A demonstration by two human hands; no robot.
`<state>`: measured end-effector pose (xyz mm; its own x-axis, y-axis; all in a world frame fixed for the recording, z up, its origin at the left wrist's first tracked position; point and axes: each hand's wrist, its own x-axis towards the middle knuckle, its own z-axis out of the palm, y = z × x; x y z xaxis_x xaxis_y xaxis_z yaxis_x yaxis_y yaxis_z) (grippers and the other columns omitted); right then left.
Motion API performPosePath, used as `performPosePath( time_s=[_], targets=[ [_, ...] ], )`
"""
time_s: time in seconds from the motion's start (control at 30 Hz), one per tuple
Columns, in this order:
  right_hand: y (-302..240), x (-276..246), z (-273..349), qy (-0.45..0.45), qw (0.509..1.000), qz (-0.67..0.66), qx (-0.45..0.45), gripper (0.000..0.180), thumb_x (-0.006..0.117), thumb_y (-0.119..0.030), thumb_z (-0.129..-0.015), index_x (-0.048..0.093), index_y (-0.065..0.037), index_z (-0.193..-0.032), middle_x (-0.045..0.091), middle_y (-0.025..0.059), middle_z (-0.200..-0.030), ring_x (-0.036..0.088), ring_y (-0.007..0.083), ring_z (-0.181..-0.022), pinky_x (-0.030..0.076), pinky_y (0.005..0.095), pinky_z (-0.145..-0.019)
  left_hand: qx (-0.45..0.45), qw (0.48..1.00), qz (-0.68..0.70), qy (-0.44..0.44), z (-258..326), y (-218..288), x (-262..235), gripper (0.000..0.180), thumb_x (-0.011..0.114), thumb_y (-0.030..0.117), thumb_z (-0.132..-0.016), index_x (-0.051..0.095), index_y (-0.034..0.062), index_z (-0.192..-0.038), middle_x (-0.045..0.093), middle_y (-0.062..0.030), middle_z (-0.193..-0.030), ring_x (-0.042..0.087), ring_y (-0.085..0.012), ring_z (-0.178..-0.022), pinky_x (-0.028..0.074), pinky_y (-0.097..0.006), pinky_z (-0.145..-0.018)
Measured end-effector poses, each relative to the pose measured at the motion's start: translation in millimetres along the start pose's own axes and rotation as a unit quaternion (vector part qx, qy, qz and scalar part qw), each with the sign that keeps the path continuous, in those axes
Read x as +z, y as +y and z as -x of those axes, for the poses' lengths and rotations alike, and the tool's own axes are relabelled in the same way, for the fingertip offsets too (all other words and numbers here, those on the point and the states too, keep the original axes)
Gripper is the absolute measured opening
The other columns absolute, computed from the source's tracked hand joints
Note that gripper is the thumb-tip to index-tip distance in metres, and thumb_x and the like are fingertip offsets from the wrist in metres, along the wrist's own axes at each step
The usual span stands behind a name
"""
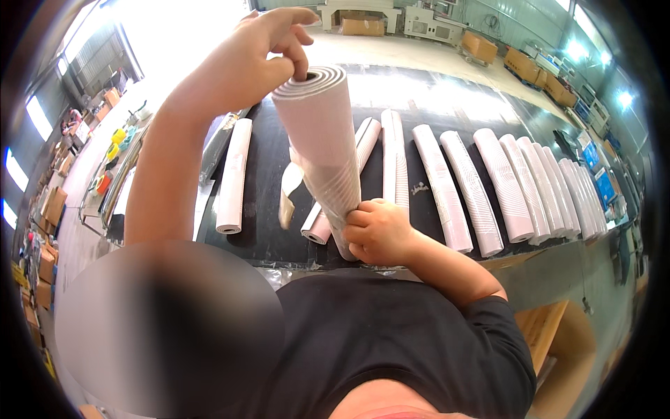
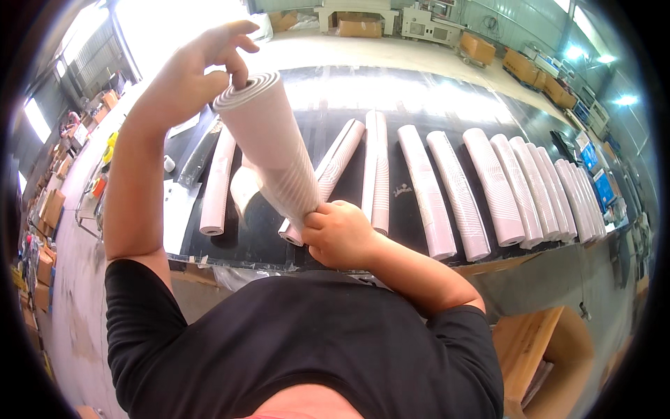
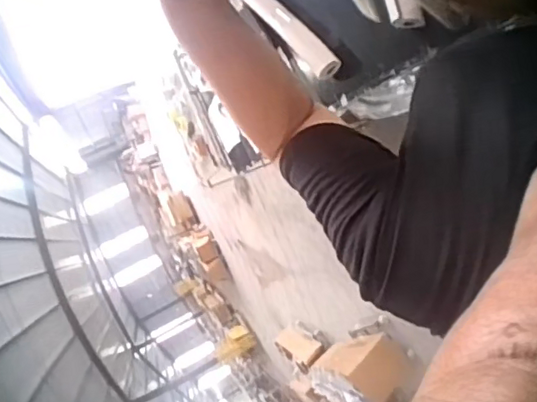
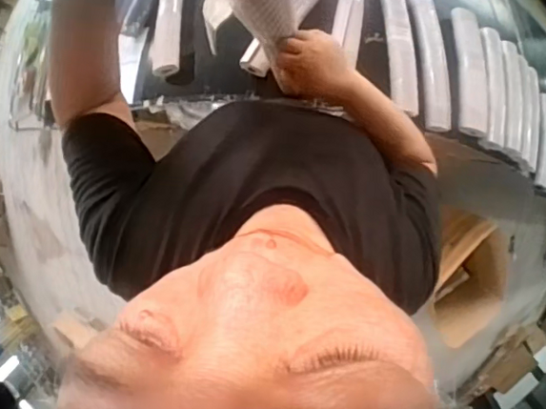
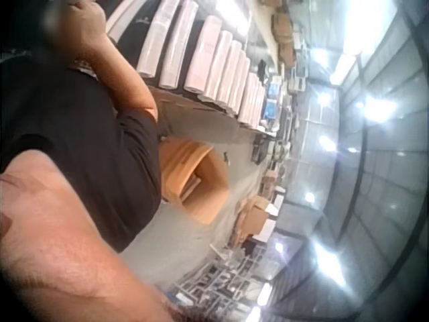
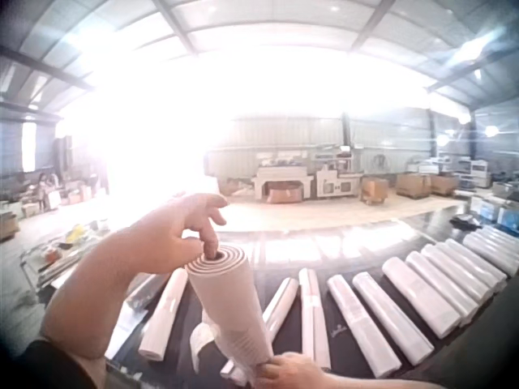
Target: The person packs rolls of material into a cardboard box and then organizes other rolls on a work table, checking a document and removing a plastic bag from one of the rolls.
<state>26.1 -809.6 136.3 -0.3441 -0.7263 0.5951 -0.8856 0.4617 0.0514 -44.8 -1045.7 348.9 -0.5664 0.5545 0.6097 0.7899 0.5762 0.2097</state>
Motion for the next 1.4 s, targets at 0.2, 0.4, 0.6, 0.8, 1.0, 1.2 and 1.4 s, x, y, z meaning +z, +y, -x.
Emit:
performPosePath(
  time_s=[0.2, 0.4, 0.6, 0.8, 1.0, 1.2, 1.4],
  targets=[
    [-4.7, 58.4, 41.9, -0.213, 0.973, 0.074, 0.058, 0.008, 0.063, -0.02, -0.076, 0.069, -0.015, -0.078, 0.066, 0.001, -0.083, 0.062, 0.021, -0.078, 0.047, 0.0376, -0.069, -0.166, 0.983, 0.015, -0.071, -36.1, 28.7, -3.4, 0.053, 0.053, 0.003, -0.075, 0.053, -0.0109, -0.126, 0.068, -0.0214, -0.102, 0.065, -0.0291, -0.098, 0.052, -0.036, -0.08],
    [-17.0, 107.5, 143.3, -0.224, 0.965, 0.016, 0.139, 0.008, 0.061, -0.02, -0.074, 0.065, -0.016, -0.07, 0.064, 0.0022, -0.075, 0.062, 0.0239, -0.073, 0.048, 0.0397, -0.064, -0.269, 0.961, 0.007, -0.068, -48.2, -47.1, 15.5, 0.053, 0.06, 0.016, -0.079, 0.055, -0.0086, -0.126, 0.067, -0.0225, -0.112, 0.064, -0.0297, -0.102, 0.052, -0.039, -0.082],
    [-37.0, 100.5, 213.8, -0.164, 0.958, -0.004, 0.235, 0.009, 0.065, -0.022, -0.069, 0.06, -0.015, -0.067, 0.062, 0.0033, -0.072, 0.061, 0.0245, -0.069, 0.049, 0.0392, -0.059, -0.346, 0.934, -0.022, -0.083, -80.4, -57.8, 35.7, 0.045, 0.051, 0.034, -0.087, 0.068, 0.0068, -0.118, 0.059, -0.0216, -0.132, 0.056, -0.0304, -0.122, 0.044, -0.039, -0.101],
    [-62.7, 114.7, 239.6, -0.342, 0.871, -0.041, 0.349, 0.012, 0.065, -0.023, -0.072, 0.069, -0.015, -0.079, 0.066, 0.0038, -0.079, 0.065, 0.0265, -0.082, 0.054, 0.0412, -0.074, -0.192, 0.958, -0.077, -0.197, -79.6, -221.8, 61.0, 0.025, 0.05, 0.011, -0.083, 0.064, 0.0071, -0.103, 0.062, -0.0048, -0.089, 0.058, -0.0156, -0.096, 0.042, -0.033, -0.089],
    [-74.2, 41.4, 262.1, -0.069, 0.879, -0.205, 0.424, 0.007, 0.064, -0.004, -0.067, 0.067, -0.01, -0.07, 0.064, 0.0083, -0.114, 0.054, 0.0318, -0.114, 0.045, 0.0412, -0.098, -0.15, 0.918, -0.151, -0.336, -53.9, -250.7, 170.8, 0.05, 0.085, 0.012, -0.067, 0.062, 0.0033, -0.11, 0.067, -0.0185, -0.106, 0.064, -0.0345, -0.096, 0.051, -0.043, -0.082],
    [-30.2, -17.2, 166.7, 0.368, 0.584, -0.652, 0.315, 0.008, 0.057, -0.004, -0.069, 0.063, -0.007, -0.073, 0.062, 0.0228, -0.121, 0.042, 0.0379, -0.135, 0.021, 0.0488, -0.118, -0.565, 0.816, -0.079, -0.091, 14.3, -252.4, 269.1, 0.083, 0.064, 0.048, -0.083, 0.037, 0.0008, -0.146, 0.053, -0.0211, -0.141, 0.036, -0.0357, -0.14, 0.014, -0.052, -0.117],
    [-14.3, -14.3, 136.0, 0.302, 0.429, -0.786, 0.328, 0.011, 0.052, -0.007, -0.076, 0.057, -0.004, -0.085, 0.057, 0.013, -0.076, 0.052, 0.0239, -0.071, 0.043, 0.0367, -0.08, -0.268, 0.946, -0.022, 0.178, 10.9, -154.1, 340.2, 0.076, 0.071, 0.035, -0.077, 0.041, 0.0033, -0.14, 0.054, -0.0115, -0.136, 0.037, -0.0289, -0.135, 0.021, -0.044, -0.113]
  ],
)
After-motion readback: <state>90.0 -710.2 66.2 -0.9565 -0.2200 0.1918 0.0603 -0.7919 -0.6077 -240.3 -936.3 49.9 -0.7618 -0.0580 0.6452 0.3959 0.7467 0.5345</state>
